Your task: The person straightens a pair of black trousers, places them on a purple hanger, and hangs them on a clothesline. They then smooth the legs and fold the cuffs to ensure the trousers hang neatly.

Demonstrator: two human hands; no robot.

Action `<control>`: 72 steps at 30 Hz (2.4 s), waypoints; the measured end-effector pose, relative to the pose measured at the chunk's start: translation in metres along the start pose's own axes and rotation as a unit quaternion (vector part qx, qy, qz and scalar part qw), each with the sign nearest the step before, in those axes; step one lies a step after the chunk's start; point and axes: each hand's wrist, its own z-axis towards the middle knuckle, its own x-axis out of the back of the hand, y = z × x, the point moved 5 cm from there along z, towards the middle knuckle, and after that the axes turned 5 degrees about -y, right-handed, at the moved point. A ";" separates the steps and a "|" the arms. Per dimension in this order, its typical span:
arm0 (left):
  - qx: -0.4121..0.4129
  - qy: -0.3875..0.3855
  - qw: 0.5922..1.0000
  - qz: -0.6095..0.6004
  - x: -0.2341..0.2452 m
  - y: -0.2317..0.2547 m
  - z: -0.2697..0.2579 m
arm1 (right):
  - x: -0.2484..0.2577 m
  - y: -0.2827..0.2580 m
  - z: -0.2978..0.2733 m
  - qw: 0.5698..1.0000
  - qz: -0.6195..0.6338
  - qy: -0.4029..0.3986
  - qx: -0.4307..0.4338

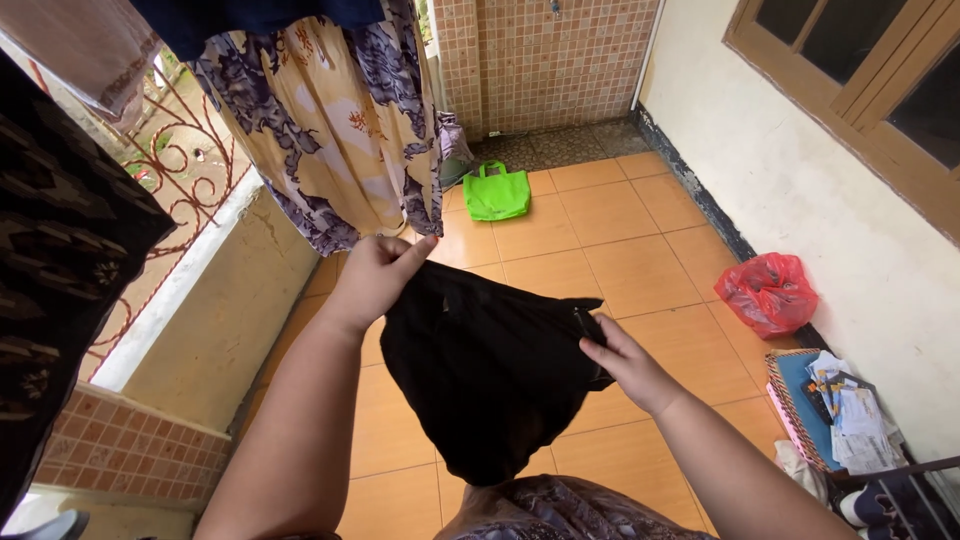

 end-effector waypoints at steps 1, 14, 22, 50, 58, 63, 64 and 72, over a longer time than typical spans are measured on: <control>0.003 0.002 1.000 0.000 -0.003 -0.004 -0.005 | -0.001 -0.010 0.001 1.000 0.000 -0.003 -0.001; -0.125 -0.094 0.972 -0.174 -0.175 0.085 -0.082 | -0.004 -0.085 -0.015 0.999 0.011 -0.009 0.052; -0.077 -0.129 0.904 -0.401 -0.234 0.097 -0.059 | 0.051 -0.063 -0.043 0.972 -0.188 -0.137 -0.024; -0.003 0.110 0.913 -0.393 -0.246 0.063 -0.027 | 0.228 -0.010 -0.088 0.968 -0.237 0.057 0.064; 0.042 0.176 0.889 -0.421 -0.231 0.033 -0.034 | 0.215 -0.039 -0.106 0.992 -0.106 -0.001 0.068; 0.049 0.202 0.878 -0.431 -0.221 0.024 -0.042 | 0.197 -0.073 -0.119 0.966 -0.202 -0.061 0.148; 0.049 0.201 0.878 -0.432 -0.223 0.026 -0.043 | 0.197 -0.069 -0.119 0.966 -0.202 -0.060 0.147; 0.063 0.170 0.874 -0.451 -0.245 -0.005 -0.025 | 0.168 -0.097 -0.130 0.974 -0.148 -0.025 0.171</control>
